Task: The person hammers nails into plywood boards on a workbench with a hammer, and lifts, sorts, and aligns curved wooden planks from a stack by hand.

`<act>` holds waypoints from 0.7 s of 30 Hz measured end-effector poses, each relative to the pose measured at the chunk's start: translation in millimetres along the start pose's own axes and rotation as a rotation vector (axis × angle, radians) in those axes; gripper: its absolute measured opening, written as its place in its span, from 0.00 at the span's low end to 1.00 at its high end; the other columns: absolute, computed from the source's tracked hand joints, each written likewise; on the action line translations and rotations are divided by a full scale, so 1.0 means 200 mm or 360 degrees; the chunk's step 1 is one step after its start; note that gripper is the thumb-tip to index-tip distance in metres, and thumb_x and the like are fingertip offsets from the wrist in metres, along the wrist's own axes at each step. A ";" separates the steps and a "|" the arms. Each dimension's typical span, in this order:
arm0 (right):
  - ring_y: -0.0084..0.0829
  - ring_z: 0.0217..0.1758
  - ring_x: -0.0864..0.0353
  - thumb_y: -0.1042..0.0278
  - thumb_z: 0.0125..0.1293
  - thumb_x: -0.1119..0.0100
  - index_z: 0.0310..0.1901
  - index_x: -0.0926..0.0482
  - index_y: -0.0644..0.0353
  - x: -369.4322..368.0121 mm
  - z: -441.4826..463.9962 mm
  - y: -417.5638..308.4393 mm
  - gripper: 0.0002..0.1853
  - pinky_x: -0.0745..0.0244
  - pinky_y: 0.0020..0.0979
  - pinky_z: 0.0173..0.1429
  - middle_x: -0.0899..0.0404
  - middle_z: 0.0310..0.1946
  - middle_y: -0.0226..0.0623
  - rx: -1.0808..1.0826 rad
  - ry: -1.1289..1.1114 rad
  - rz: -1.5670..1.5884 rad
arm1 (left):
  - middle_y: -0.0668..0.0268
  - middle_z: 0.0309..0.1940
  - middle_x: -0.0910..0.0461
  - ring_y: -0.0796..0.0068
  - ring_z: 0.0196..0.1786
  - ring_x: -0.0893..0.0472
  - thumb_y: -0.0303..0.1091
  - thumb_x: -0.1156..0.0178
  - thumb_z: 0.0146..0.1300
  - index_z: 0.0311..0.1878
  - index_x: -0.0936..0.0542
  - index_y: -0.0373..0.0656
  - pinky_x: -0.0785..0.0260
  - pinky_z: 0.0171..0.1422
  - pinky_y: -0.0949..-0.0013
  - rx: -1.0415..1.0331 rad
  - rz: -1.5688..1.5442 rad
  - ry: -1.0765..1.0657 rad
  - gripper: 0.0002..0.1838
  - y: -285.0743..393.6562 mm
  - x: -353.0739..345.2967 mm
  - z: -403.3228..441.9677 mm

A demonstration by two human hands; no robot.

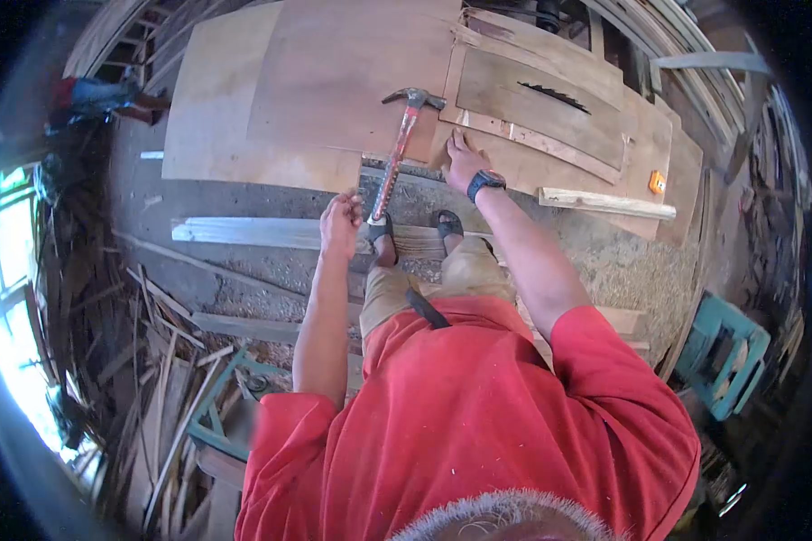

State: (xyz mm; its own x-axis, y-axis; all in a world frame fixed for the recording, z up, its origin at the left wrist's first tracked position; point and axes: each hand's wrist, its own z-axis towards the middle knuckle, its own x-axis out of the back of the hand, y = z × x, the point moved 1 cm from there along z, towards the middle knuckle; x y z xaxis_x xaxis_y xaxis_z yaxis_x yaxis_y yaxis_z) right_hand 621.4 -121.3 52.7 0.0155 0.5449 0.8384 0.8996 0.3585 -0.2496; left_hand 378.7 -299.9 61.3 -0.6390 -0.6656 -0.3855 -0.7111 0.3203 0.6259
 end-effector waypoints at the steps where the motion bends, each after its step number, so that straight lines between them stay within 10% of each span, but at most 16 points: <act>1: 0.44 0.80 0.55 0.55 0.65 0.45 0.72 0.44 0.61 -0.01 0.01 -0.01 0.37 0.45 0.58 0.74 0.59 0.78 0.40 -0.0038 -0.0001 0.0007 | 0.68 0.38 0.24 0.83 0.33 0.28 0.29 0.51 0.68 0.58 0.28 0.37 0.36 0.30 0.78 -0.0004 0.0034 -0.0039 0.17 0.02 -0.02 0.06; 9: 0.45 0.79 0.54 0.34 0.60 0.45 0.70 0.38 0.58 -0.05 0.02 -0.37 0.44 0.47 0.57 0.72 0.52 0.76 0.48 -0.0527 0.0418 0.0488 | 0.63 0.50 0.22 0.77 0.48 0.20 0.26 0.48 0.70 0.59 0.28 0.39 0.25 0.44 0.76 0.0046 0.0045 -0.0243 0.15 0.22 -0.11 0.35; 21: 0.48 0.62 0.33 0.52 0.49 0.34 0.45 0.25 0.57 -0.04 0.05 -0.61 0.24 0.34 0.51 0.59 0.30 0.55 0.47 -0.0823 0.0722 0.0684 | 0.59 0.54 0.21 0.69 0.51 0.19 0.25 0.48 0.71 0.61 0.30 0.38 0.24 0.52 0.70 -0.0127 0.0224 -0.0199 0.16 0.29 -0.34 0.62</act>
State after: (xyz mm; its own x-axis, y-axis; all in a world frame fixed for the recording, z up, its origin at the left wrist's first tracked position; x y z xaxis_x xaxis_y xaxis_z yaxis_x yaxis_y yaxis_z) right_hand 507.1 -160.9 71.1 0.4815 0.1551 0.8626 0.8609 -0.2685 -0.4322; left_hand 343.7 -152.5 39.5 -0.7655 -0.5274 -0.3684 -0.5898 0.3465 0.7295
